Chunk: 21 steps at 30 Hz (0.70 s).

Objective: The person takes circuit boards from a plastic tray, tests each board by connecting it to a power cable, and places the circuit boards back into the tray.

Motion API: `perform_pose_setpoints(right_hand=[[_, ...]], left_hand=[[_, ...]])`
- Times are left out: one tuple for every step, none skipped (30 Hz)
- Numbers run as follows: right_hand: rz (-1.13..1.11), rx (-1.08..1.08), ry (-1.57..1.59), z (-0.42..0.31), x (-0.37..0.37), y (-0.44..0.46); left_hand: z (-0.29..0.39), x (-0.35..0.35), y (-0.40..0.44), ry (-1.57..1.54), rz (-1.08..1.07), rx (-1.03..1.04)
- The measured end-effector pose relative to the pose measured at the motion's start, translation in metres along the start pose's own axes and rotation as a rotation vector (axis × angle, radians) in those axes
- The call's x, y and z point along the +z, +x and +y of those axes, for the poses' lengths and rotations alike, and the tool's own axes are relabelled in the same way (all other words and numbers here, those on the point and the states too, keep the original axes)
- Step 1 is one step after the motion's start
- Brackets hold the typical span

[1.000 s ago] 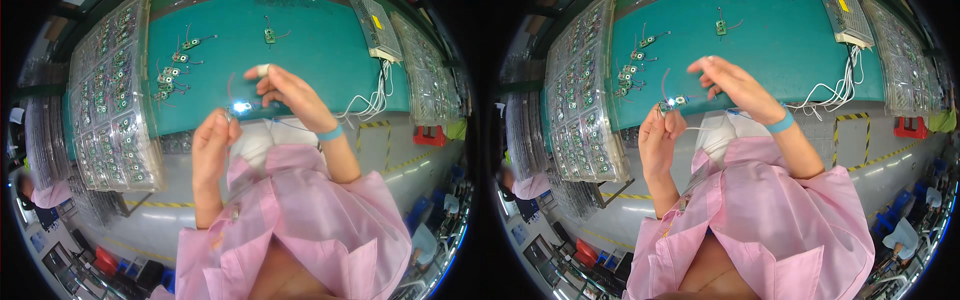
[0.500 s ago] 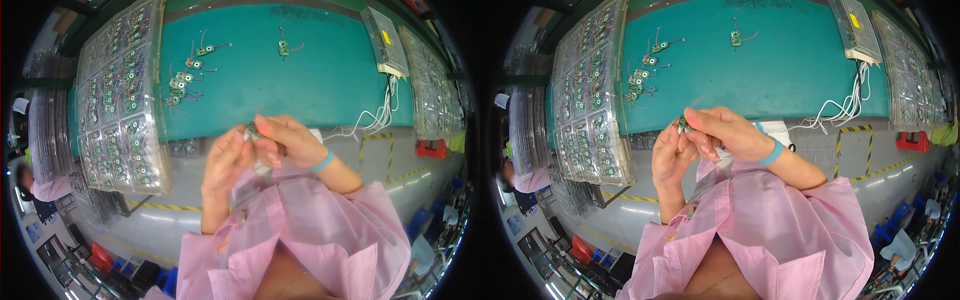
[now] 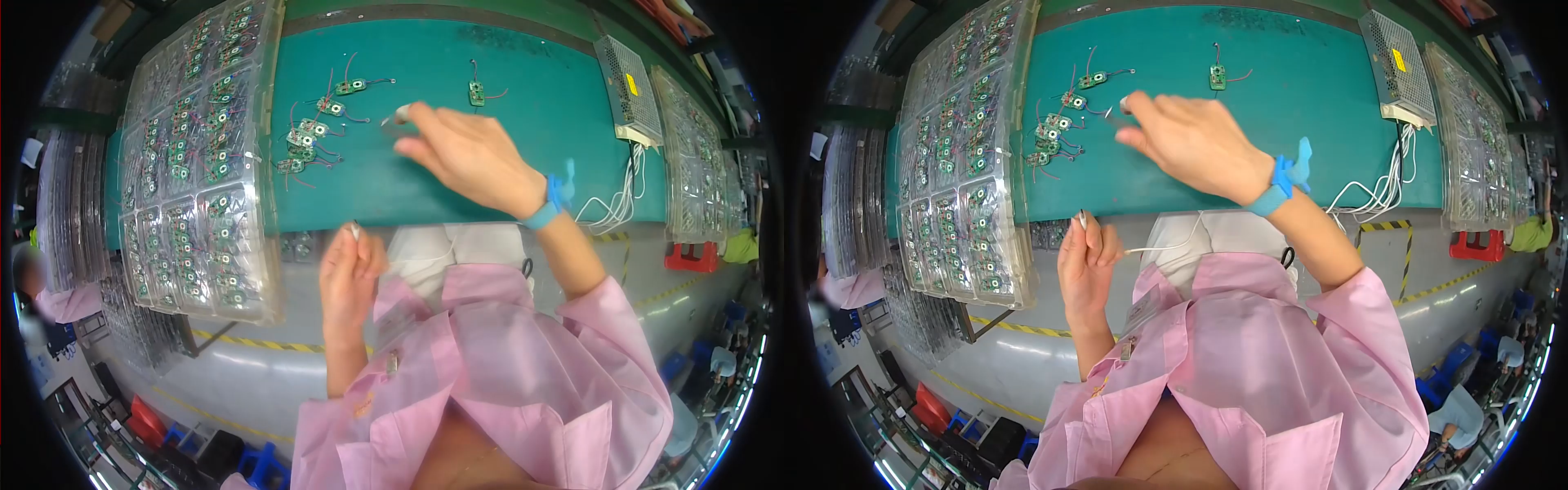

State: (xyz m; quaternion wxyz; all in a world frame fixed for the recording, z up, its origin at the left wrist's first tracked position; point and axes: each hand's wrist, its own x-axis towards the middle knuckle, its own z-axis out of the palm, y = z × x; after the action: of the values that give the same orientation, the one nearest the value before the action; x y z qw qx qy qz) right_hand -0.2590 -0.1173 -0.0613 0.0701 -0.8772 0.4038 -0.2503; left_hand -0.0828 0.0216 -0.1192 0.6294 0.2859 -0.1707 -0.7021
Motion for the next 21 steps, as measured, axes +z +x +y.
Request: perform_pose_setpoints(right_hand=[[-0.049,0.003,0.056,-0.002,0.004,-0.001],[-0.097,0.007,0.113,-0.004,0.006,-0.001],[-0.061,0.071,0.136,-0.001,0.005,0.000],[-0.045,0.107,0.145,0.007,0.001,-0.003],[-0.029,0.143,0.154,0.015,-0.003,-0.006],[0.038,0.255,0.172,0.024,-0.007,-0.012],[0.078,0.321,0.166,0.030,-0.010,-0.017],[0.117,0.386,0.162,0.037,-0.013,-0.021],[0.110,0.434,0.101,0.044,-0.013,-0.027],[0.103,0.479,0.044,0.051,-0.011,-0.032],[0.096,0.522,-0.009,0.057,-0.009,-0.037],[0.087,0.561,-0.057,0.062,-0.007,-0.039],[0.092,0.567,-0.060,0.065,-0.005,-0.038],[0.116,0.549,-0.112,0.065,0.000,-0.032],[0.139,0.529,-0.162,0.064,0.007,-0.025],[0.159,0.509,-0.211,0.062,0.013,-0.019],[0.176,0.487,-0.257,0.061,0.017,-0.015],[0.176,0.485,-0.250,0.060,0.020,-0.012],[0.137,0.497,-0.319,0.060,0.022,-0.010],[0.099,0.509,-0.389,0.060,0.024,-0.007],[0.060,0.521,-0.461,0.060,0.024,-0.006]], left_hand=[[0.005,0.001,0.003,0.021,-0.017,0.001],[0.010,0.002,0.004,0.043,-0.033,0.002],[0.012,0.003,0.005,0.044,-0.029,0.004],[0.013,0.004,0.005,0.105,0.031,0.042],[0.012,0.006,0.006,0.164,0.088,0.074],[0.011,0.008,0.008,0.223,0.138,0.101],[0.010,0.011,0.011,0.280,0.179,0.126],[0.009,0.014,0.014,0.273,0.160,0.110],[0.008,0.016,0.016,0.309,0.162,0.109],[0.009,0.018,0.017,0.347,0.166,0.114],[0.009,0.019,0.017,0.387,0.173,0.121],[0.009,0.021,0.017,0.429,0.185,0.132],[0.008,0.022,0.018,0.431,0.177,0.129],[0.009,0.022,0.018,0.465,0.181,0.115],[0.009,0.023,0.018,0.499,0.188,0.102],[0.008,0.024,0.018,0.533,0.198,0.089],[0.008,0.025,0.017,0.566,0.212,0.075],[0.008,0.025,0.016,0.571,0.217,0.077],[0.007,0.024,0.016,0.594,0.220,0.080],[0.006,0.024,0.017,0.616,0.221,0.082],[0.005,0.024,0.017,0.637,0.222,0.083]])
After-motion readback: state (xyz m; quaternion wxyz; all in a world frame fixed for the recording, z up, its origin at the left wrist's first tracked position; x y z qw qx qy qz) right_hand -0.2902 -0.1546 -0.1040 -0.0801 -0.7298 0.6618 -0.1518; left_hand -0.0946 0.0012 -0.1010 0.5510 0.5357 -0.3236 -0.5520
